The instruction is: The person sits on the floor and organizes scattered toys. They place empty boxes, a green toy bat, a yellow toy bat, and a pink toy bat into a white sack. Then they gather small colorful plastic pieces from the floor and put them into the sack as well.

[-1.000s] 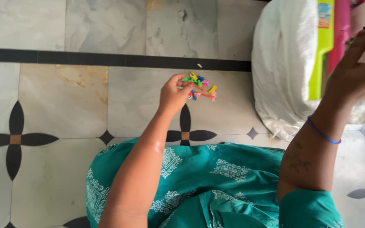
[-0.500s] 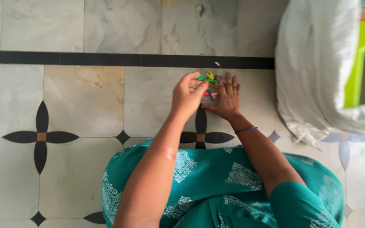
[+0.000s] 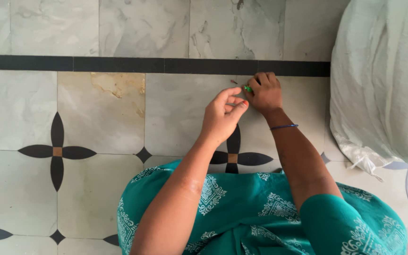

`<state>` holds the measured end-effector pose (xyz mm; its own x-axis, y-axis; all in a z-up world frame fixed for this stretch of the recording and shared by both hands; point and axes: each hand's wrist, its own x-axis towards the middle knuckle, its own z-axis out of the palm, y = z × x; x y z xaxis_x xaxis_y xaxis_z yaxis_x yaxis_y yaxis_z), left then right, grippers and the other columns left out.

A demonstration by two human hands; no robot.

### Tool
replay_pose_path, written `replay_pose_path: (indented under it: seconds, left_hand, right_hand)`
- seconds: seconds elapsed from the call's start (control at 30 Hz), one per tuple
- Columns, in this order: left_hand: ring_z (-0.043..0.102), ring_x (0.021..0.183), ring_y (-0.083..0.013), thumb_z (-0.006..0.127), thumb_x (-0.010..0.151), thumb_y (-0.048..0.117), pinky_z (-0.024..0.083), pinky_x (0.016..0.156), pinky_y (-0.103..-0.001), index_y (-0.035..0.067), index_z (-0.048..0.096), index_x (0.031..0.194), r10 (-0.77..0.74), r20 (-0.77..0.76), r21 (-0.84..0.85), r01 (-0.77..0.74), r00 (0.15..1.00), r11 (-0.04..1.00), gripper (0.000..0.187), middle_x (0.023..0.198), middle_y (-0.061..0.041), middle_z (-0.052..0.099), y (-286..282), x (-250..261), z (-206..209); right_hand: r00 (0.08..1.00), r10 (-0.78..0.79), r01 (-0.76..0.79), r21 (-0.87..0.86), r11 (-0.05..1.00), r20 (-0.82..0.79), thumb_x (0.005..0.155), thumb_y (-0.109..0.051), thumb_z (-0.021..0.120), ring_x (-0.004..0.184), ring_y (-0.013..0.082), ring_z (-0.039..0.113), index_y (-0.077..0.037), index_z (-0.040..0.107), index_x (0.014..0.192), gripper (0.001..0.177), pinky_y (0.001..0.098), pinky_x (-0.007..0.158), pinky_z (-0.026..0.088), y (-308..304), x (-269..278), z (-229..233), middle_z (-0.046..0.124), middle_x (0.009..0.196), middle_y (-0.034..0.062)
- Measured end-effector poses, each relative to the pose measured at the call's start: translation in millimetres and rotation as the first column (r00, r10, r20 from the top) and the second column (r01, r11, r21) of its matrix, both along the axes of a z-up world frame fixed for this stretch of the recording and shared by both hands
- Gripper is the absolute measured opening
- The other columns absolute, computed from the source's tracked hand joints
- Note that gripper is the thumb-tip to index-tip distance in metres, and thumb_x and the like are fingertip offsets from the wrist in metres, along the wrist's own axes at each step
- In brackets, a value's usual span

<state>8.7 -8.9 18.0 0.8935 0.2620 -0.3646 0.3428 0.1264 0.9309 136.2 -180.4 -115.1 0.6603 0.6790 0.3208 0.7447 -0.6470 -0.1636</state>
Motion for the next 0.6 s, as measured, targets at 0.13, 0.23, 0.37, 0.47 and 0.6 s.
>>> replay_pose_path:
  seconds: [0.13, 0.23, 0.37, 0.47, 0.6]
  left_hand:
    - [0.073, 0.086, -0.0136, 0.073, 0.089, 0.025, 0.058, 0.075, -0.030, 0.004, 0.063, 0.133, -0.010, -0.045, 0.017, 0.010, 0.999, 1.000, 0.050, 0.107, -0.005, 0.076, -2, 2, -7]
    - [0.072, 0.085, -0.0141, 0.074, 0.088, 0.026, 0.058, 0.075, -0.030, 0.004, 0.064, 0.132, -0.008, -0.035, 0.053, 0.010, 0.999, 0.999, 0.050, 0.108, -0.006, 0.076, 1, 4, -14]
    - [0.072, 0.087, -0.0151, 0.076, 0.089, 0.026, 0.058, 0.078, -0.030, 0.003, 0.064, 0.131, 0.028, 0.028, 0.089, -0.031, 0.999, 0.996, 0.050, 0.107, -0.008, 0.076, 7, 3, -26]
    - [0.073, 0.086, -0.0151, 0.075, 0.088, 0.023, 0.058, 0.077, -0.029, 0.003, 0.065, 0.130, 0.065, 0.052, 0.063, -0.068, 0.997, 0.996, 0.047, 0.104, -0.009, 0.076, 10, 8, -30]
    - [0.074, 0.082, -0.0146, 0.076, 0.089, 0.022, 0.058, 0.077, -0.028, 0.003, 0.064, 0.128, 0.113, 0.087, -0.035, -0.111, 0.990, 0.993, 0.045, 0.102, -0.008, 0.076, 10, 13, -28]
  right_hand:
    - [0.997, 0.028, -0.023, -0.073, 0.997, 0.072, 0.088, -0.023, 0.082, 0.085, 0.0268, 0.064, -0.013, 0.070, 0.090, 0.017, 0.0388, 0.063, 0.054, -23, -9, 18, 0.065, 0.095, 0.0059]
    - [0.999, -0.012, 0.013, -0.017, 1.000, 0.031, 0.084, -0.022, 0.082, 0.082, 0.0257, 0.065, -0.013, 0.067, 0.088, 0.017, 0.0391, 0.064, 0.056, -19, -19, 46, 0.064, 0.091, 0.0047]
    - [0.996, 0.031, -0.044, 0.157, 0.987, 0.085, 0.088, -0.015, 0.084, 0.080, 0.0263, 0.065, -0.009, 0.066, 0.086, 0.019, 0.0395, 0.064, 0.055, -9, -28, 117, 0.066, 0.088, 0.0063]
    - [0.908, 0.069, -0.143, 0.152, 0.978, 0.412, 0.074, 0.002, 0.073, 0.074, 0.0299, 0.062, -0.011, 0.074, 0.082, 0.015, 0.0425, 0.061, 0.045, -49, -14, 202, 0.067, 0.082, 0.0080]
    - [0.867, -0.472, 0.372, 0.424, 0.826, 0.159, 0.100, -0.029, 0.062, 0.076, 0.0217, 0.063, -0.011, 0.073, 0.108, 0.023, 0.0344, 0.065, 0.048, -155, 77, 293, 0.068, 0.090, 0.0104]
